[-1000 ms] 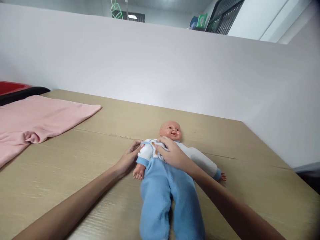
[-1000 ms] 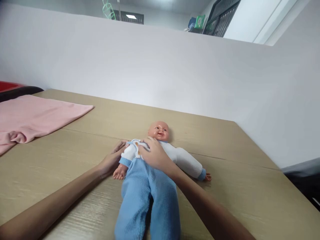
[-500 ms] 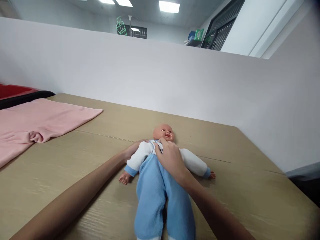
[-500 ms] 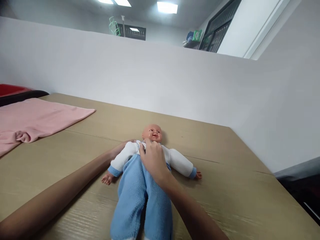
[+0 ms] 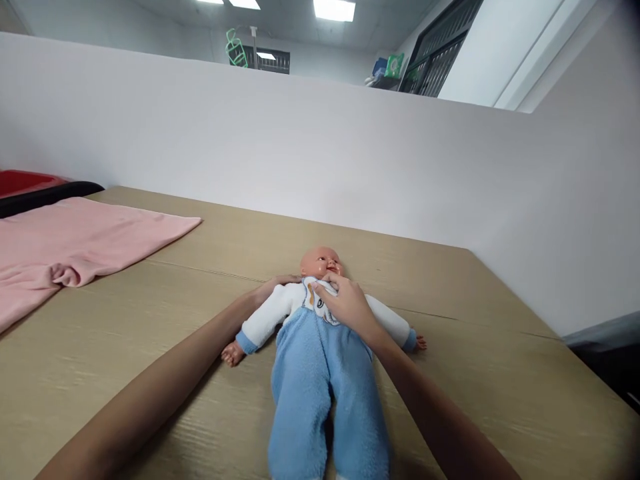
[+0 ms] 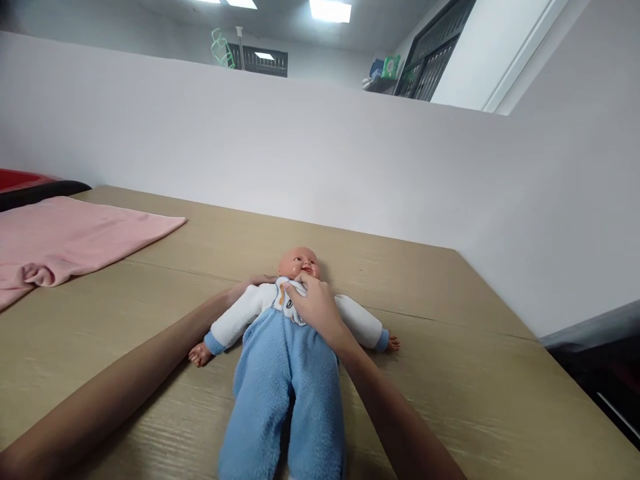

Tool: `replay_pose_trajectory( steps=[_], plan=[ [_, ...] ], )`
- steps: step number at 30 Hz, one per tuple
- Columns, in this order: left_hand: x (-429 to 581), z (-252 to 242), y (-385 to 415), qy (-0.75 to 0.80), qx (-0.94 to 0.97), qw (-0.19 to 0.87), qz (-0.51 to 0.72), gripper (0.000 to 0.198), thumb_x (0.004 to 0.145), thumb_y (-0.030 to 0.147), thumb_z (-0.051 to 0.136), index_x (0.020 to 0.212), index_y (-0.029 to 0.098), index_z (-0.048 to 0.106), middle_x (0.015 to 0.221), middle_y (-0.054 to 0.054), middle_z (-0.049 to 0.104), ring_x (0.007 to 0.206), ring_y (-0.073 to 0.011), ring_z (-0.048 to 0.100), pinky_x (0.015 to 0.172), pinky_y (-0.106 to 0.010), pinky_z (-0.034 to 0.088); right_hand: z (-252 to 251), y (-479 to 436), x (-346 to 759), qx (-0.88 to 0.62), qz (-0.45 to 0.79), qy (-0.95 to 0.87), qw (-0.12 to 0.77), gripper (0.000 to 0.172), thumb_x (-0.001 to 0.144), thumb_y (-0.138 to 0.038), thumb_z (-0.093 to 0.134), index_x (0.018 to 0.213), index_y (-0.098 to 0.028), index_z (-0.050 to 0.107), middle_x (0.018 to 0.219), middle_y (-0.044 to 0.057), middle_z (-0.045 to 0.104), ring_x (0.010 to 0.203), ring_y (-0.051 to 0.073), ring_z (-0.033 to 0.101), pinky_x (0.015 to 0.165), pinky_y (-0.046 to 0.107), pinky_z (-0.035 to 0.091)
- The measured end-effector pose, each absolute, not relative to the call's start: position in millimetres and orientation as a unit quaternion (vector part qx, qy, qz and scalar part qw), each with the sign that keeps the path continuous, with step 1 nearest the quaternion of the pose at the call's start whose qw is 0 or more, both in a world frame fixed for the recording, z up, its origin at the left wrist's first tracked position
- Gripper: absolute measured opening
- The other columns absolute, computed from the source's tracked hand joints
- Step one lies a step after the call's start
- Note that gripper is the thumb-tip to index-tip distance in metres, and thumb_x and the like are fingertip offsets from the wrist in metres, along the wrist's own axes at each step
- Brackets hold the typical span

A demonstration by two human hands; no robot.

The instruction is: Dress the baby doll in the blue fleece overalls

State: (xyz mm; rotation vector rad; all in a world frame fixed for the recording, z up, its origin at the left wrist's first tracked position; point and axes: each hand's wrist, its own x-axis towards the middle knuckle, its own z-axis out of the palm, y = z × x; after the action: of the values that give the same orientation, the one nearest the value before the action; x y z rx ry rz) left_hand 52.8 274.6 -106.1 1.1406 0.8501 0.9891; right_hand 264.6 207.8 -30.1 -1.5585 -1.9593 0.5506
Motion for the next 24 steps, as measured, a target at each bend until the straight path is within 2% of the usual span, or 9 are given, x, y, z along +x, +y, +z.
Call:
replay_pose_trajectory(
  steps=[4, 8, 11, 13, 16, 19, 22, 24],
  plan=[
    [48, -98, 274, 0.334, 0.532, 0.692, 0.356, 0.023, 0.096, 0.037, 0.078, 0.099, 0.014, 0.077, 0.097, -0.002, 0.076, 0.091, -0.0215, 0.072, 0.084, -0.033, 0.061, -24, 199, 282, -0.599, 0.209, -0.730, 0.254, 0.031, 0.100, -0.052, 0.066, 0.100, -0.022, 0.074, 0.095, 0.005, 0.080, 0.088, 0.024, 0.071, 0.077, 0.032, 0.043],
    [28, -80, 270, 0.350, 0.569, 0.665, 0.334, 0.024, 0.085, 0.038, 0.088, 0.098, 0.019, 0.080, 0.097, -0.004, 0.077, 0.090, -0.0199, 0.069, 0.077, -0.025, 0.055, -24, 186, 319, -0.583, 0.289, -0.729, 0.211, 0.041, 0.102, -0.061, 0.061, 0.105, -0.022, 0.073, 0.105, 0.006, 0.079, 0.097, 0.025, 0.070, 0.085, 0.034, 0.049],
    [8, -65, 271, 0.377, 0.624, 0.625, 0.281, 0.040, 0.070, 0.032, 0.099, 0.105, 0.023, 0.081, 0.106, -0.005, 0.080, 0.102, -0.0240, 0.071, 0.079, -0.024, 0.055, -32, 176, 348, -0.548, 0.368, -0.727, 0.190, 0.047, 0.103, -0.066, 0.057, 0.098, -0.021, 0.071, 0.090, 0.002, 0.073, 0.083, 0.020, 0.065, 0.073, 0.031, 0.048],
    [-3, -58, 272, 0.392, 0.666, 0.593, 0.227, 0.048, 0.063, 0.028, 0.102, 0.106, 0.025, 0.080, 0.109, -0.006, 0.082, 0.103, -0.0265, 0.073, 0.076, -0.024, 0.054, -41, 170, 362, -0.553, 0.371, -0.715, 0.215, 0.048, 0.102, -0.066, 0.057, 0.094, -0.020, 0.070, 0.084, 0.001, 0.069, 0.077, 0.019, 0.061, 0.068, 0.030, 0.045],
    [-11, -52, 274, 0.411, 0.703, 0.556, 0.166, 0.047, 0.060, 0.029, 0.103, 0.100, 0.024, 0.080, 0.102, -0.007, 0.083, 0.095, -0.0281, 0.073, 0.071, -0.025, 0.050, -54, 165, 370, -0.609, 0.291, -0.678, 0.292, 0.044, 0.101, -0.063, 0.060, 0.097, -0.021, 0.071, 0.081, 0.001, 0.069, 0.075, 0.021, 0.062, 0.068, 0.032, 0.046],
    [-13, -48, 276, 0.423, 0.724, 0.527, 0.141, 0.050, 0.061, 0.036, 0.102, 0.104, 0.025, 0.081, 0.107, -0.007, 0.084, 0.100, -0.0306, 0.072, 0.076, -0.027, 0.049, -59, 160, 366, -0.631, 0.192, -0.678, 0.325, 0.037, 0.103, -0.058, 0.059, 0.101, -0.022, 0.071, 0.086, 0.004, 0.072, 0.078, 0.024, 0.064, 0.075, 0.037, 0.048],
    [-14, -42, 274, 0.459, 0.738, 0.478, 0.128, 0.054, 0.062, 0.047, 0.100, 0.109, 0.027, 0.081, 0.111, -0.008, 0.084, 0.103, -0.0337, 0.072, 0.080, -0.030, 0.049, -60, 149, 367, -0.593, 0.105, -0.732, 0.319, 0.028, 0.105, -0.049, 0.058, 0.102, -0.023, 0.070, 0.104, 0.009, 0.074, 0.099, 0.029, 0.067, 0.093, 0.044, 0.051],
    [-13, -36, 267, 0.489, 0.758, 0.410, 0.136, 0.051, 0.064, 0.054, 0.098, 0.104, 0.026, 0.081, 0.108, -0.010, 0.083, 0.101, -0.0359, 0.070, 0.082, -0.034, 0.049, -63, 139, 380, -0.578, 0.062, -0.754, 0.306, 0.026, 0.104, -0.047, 0.063, 0.115, -0.025, 0.071, 0.123, 0.011, 0.073, 0.119, 0.032, 0.064, 0.107, 0.049, 0.049]
  ],
)
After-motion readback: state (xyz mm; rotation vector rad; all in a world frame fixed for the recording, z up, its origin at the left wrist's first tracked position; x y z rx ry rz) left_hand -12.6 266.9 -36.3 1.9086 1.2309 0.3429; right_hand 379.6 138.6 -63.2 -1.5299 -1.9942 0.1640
